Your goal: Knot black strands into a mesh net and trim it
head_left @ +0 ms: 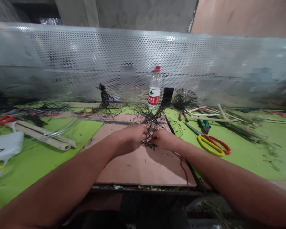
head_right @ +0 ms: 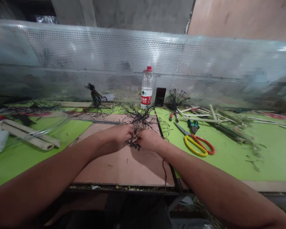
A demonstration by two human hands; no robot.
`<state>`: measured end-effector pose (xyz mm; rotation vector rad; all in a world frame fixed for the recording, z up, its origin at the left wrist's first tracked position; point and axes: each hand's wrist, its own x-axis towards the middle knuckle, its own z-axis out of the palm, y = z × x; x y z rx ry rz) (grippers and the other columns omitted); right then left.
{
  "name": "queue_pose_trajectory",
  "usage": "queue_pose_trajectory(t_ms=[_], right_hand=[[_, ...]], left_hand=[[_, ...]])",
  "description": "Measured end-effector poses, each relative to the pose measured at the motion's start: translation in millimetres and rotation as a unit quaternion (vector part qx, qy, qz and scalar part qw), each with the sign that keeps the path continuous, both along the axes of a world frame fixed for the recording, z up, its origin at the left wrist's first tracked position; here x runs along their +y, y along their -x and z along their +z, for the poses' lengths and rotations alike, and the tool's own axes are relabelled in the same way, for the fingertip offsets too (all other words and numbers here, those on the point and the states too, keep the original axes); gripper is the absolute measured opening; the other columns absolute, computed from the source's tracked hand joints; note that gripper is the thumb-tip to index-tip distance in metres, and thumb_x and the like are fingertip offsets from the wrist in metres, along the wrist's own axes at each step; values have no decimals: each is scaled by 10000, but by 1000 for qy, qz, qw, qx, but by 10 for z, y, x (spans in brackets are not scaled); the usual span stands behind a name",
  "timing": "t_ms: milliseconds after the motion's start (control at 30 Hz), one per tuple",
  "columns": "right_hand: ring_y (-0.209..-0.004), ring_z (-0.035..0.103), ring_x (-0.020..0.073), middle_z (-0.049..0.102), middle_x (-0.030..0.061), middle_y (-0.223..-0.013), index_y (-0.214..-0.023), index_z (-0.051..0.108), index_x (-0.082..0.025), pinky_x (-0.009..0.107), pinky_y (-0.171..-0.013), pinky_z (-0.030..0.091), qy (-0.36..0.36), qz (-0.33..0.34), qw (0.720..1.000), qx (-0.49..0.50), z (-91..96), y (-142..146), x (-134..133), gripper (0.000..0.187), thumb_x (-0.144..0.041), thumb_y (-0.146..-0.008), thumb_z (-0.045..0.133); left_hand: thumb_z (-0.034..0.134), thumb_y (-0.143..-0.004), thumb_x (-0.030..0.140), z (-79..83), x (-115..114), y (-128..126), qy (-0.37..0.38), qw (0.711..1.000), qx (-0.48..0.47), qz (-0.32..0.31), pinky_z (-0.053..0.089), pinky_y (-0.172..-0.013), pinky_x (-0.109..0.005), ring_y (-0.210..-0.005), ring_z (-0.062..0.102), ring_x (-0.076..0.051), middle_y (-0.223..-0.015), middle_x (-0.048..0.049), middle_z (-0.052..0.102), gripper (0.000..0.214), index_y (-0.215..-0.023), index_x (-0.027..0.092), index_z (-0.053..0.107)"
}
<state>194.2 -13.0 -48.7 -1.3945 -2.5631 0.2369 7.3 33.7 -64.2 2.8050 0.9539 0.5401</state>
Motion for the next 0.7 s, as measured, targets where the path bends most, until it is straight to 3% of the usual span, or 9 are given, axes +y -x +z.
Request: queue_pose_trajectory(t_ms=[133,233,400,700], right_hand=[[-551,513,143,648,55,-611,-661,700,-160,242,-502,321,17,-22,1000,15,-36,9,43,177,-257,-756,586],[-574,527,141,668,50,-650,-702,713,-158,232,-511,335,31,-25,998,44,-45,6,47,144,-236,-738,598],[-579,519,137,664,45,-657,-748,724,-156,229,-502,322,51,-36,997,45,-86,-3,69,180,-253,-735,572],[-586,499,134,641,45,-664,-781,714,-157,230,-505,292,37,-47,998,27,-167,3,133,242,-319,-749,536]], left_hand=[[515,-620,163,28,32,-60,101,994,-35,19,389,-587,-242,-605,504,-156,-631,-46,606,120,-580,188,625],[453,-570,101,70,40,-38,160,987,-4,-3,357,-543,-229,-557,476,-141,-584,-29,599,227,-603,189,660],[428,-556,64,128,31,1,218,976,22,-9,356,-562,-213,-575,494,-124,-661,-17,652,362,-729,195,717],[462,-664,101,69,8,-96,204,977,34,47,370,-590,-225,-628,506,-130,-786,-56,681,339,-896,117,710]])
